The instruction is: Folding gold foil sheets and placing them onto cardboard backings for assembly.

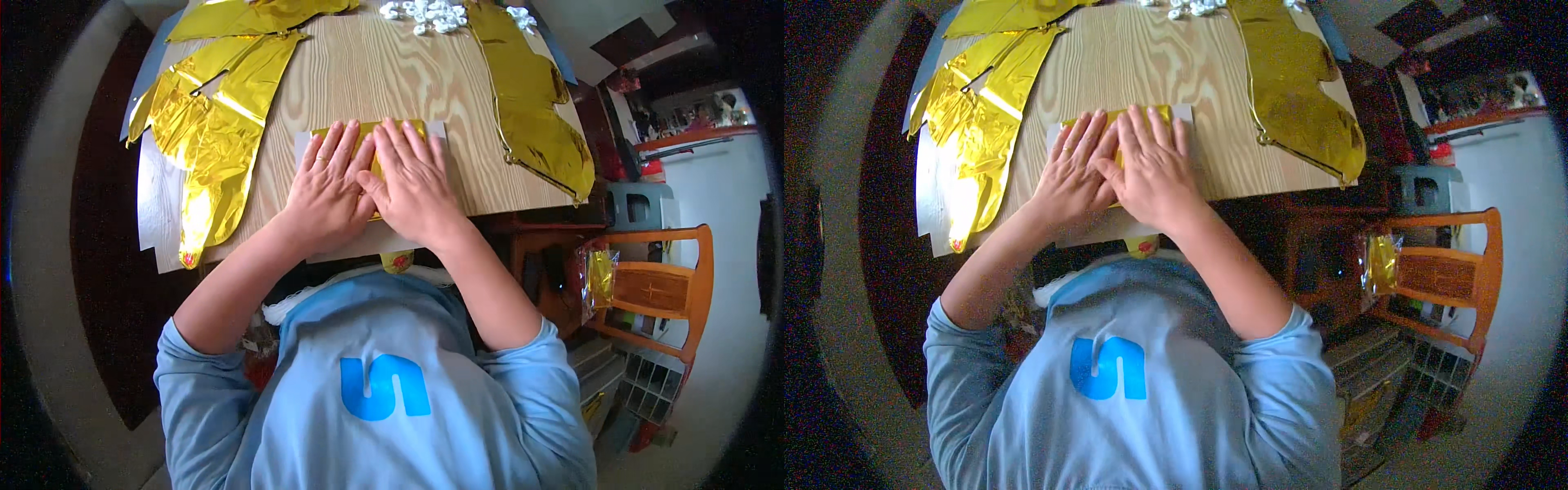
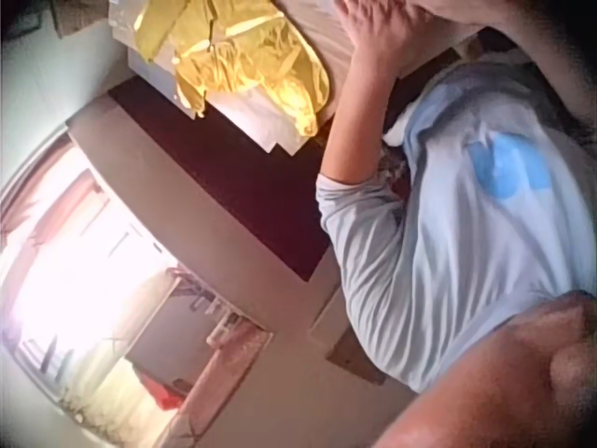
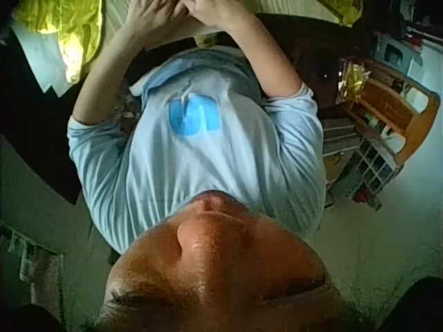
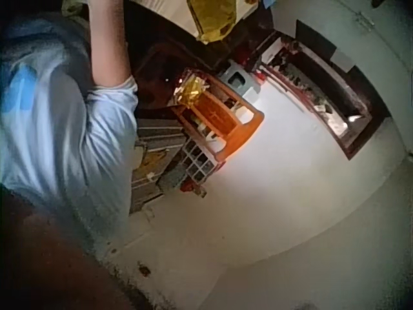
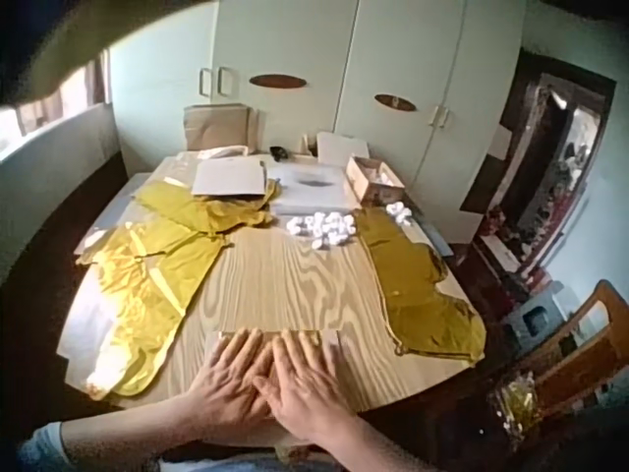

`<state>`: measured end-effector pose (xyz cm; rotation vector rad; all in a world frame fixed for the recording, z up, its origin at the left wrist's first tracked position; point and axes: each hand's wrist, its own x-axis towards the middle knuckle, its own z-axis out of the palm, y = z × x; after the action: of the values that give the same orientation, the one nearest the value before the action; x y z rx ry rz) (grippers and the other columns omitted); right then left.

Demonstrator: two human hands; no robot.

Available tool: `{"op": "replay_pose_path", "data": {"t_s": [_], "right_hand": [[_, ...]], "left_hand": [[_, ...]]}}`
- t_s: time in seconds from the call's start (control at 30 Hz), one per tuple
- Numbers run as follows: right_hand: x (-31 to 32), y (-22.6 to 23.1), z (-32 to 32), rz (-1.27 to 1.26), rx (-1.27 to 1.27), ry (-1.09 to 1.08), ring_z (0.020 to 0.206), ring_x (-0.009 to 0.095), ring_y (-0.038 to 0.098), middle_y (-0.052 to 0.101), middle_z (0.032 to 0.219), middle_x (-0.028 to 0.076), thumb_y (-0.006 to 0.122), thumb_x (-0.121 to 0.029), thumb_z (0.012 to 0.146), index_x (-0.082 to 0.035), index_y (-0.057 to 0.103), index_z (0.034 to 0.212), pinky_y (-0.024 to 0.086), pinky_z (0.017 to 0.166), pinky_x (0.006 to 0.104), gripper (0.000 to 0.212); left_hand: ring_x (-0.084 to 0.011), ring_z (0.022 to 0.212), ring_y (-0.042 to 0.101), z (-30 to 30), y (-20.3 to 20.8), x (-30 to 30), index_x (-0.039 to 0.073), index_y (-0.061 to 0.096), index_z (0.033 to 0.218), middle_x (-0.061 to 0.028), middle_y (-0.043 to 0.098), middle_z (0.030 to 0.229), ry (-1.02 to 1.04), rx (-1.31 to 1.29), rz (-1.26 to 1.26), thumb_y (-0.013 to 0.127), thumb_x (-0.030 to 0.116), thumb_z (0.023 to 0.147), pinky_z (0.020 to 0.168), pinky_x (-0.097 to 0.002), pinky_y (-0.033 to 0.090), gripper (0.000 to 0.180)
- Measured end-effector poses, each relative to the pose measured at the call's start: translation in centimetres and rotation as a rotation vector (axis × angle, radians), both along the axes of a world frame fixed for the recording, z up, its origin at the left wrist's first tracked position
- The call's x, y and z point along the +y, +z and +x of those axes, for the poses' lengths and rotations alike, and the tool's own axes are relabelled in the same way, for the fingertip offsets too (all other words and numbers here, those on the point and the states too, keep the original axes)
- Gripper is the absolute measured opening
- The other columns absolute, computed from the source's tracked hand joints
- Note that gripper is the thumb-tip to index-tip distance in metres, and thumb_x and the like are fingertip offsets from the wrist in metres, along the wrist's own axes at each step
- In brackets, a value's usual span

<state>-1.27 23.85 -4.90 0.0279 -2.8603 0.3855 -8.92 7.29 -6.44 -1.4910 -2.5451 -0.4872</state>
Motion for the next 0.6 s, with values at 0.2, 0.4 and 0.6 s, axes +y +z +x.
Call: {"op": "replay_pose_path", "data": {"t_s": [0.2,0.4,0.6], "right_hand": [[1.3,-0.1,0.8,0.088,-0.095,-0.052,0.148,0.039,0.023,0.028,0.159,0.022,0.044,-0.054,0.098,0.002,0.028,0.152,0.01,0.119,0.0608,0.079],[1.1,-0.1,0.6,0.106,-0.089,-0.052,0.148,0.04,0.023,0.027,0.159,0.024,0.047,-0.052,0.096,0.003,0.029,0.152,0.01,0.119,0.0606,0.081],[1.2,-0.1,0.6,0.11,-0.07,-0.041,0.146,0.042,0.024,0.028,0.157,0.025,0.051,-0.05,0.095,0.004,0.031,0.151,0.01,0.119,0.0617,0.08]], "left_hand": [[-0.0413,0.147,0.026,-0.1,0.8,-1.3,-0.004,0.034,0.149,-0.0283,0.031,0.155,0.053,-0.002,-0.016,0.053,0.04,0.091,0.12,-0.0529,0.016,0.075],[-0.0407,0.146,0.028,1.1,1.8,-0.1,-0.008,0.036,0.146,-0.0298,0.033,0.153,0.177,0.055,-0.08,0.044,0.062,0.095,0.119,-0.0543,0.015,0.087],[-0.0391,0.147,0.027,0.9,1.0,-0.7,-0.007,0.035,0.147,-0.0278,0.033,0.154,0.139,0.038,-0.059,0.044,0.064,0.094,0.12,-0.0528,0.014,0.09]]}}
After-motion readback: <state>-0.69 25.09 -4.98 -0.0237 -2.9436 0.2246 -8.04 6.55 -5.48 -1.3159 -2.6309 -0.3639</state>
